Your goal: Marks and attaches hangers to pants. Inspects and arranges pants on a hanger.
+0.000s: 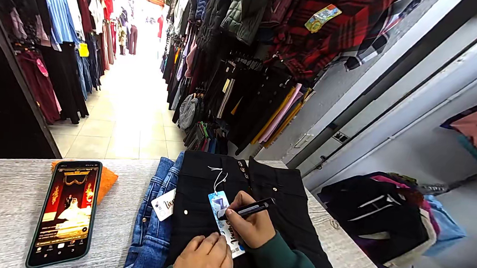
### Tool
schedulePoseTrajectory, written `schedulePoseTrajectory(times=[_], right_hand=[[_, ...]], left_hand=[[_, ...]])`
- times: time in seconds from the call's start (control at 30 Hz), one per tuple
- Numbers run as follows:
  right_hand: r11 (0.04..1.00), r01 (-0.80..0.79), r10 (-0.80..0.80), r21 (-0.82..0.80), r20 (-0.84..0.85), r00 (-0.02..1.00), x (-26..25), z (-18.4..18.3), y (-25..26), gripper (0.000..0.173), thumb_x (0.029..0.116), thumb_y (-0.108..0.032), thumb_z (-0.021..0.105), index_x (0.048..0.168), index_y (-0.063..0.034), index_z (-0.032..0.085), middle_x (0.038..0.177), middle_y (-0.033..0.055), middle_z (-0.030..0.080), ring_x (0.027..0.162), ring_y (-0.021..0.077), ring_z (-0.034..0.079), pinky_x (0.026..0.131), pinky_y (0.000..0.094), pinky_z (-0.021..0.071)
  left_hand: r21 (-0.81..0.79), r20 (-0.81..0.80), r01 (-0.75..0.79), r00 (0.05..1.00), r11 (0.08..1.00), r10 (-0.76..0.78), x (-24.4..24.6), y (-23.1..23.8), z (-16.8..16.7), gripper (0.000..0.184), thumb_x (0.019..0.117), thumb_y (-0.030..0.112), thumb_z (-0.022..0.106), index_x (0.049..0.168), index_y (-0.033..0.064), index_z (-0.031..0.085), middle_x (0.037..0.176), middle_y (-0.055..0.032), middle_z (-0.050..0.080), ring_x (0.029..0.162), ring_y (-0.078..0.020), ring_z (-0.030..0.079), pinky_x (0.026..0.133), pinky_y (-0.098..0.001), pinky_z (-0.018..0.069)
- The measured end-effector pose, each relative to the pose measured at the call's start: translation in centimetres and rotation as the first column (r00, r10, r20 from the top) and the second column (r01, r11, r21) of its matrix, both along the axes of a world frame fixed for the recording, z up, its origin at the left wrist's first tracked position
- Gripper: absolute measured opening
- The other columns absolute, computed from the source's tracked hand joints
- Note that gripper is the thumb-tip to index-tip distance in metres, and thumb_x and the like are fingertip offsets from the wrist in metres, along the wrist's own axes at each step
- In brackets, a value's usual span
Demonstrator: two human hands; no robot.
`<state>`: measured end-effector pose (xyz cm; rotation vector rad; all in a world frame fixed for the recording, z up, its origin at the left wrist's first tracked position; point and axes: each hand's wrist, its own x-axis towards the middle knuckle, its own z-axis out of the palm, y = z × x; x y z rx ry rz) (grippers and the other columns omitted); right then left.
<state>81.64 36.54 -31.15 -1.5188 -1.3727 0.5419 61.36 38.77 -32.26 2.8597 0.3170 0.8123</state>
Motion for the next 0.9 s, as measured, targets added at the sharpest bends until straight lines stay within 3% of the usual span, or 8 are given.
schedulePoseTrajectory(times=[0.47,0.9], right_hand=[[0.992,0.118,-0.117,-0.045,0.031,0.993,0.19,0.01,-0.30,0.009,0.0879,-0.022,0.062,0.089,-0.0140,0.057,0.056,-0.0052,0.057,0.041,0.0086,0.055,0.040,0.0285,0.0497],[0.997,0.072,-0.072,0.006,0.032,0.997,0.16,-0.35,-0.07,0.010,0.0911,-0.020,0.062,0.090,-0.0127,0.056,0.058,-0.0060,0.057,0.043,0.0066,0.055,0.041,0.0264,0.0492]], left_hand=[[-0.035,-0.007,-0.001,1.000,0.999,0.001,0.00,-0.08,0.01,0.027,0.0963,0.015,0.062,0.117,0.0005,0.073,0.125,-0.0146,0.072,0.121,-0.0294,0.067,0.095,-0.0445,0.0562],[0.011,0.003,-0.002,1.000,1.000,0.002,0.08,0.01,-0.24,0.028,0.0957,0.016,0.063,0.117,0.0010,0.073,0.124,-0.0140,0.072,0.121,-0.0288,0.068,0.094,-0.0435,0.0567]])
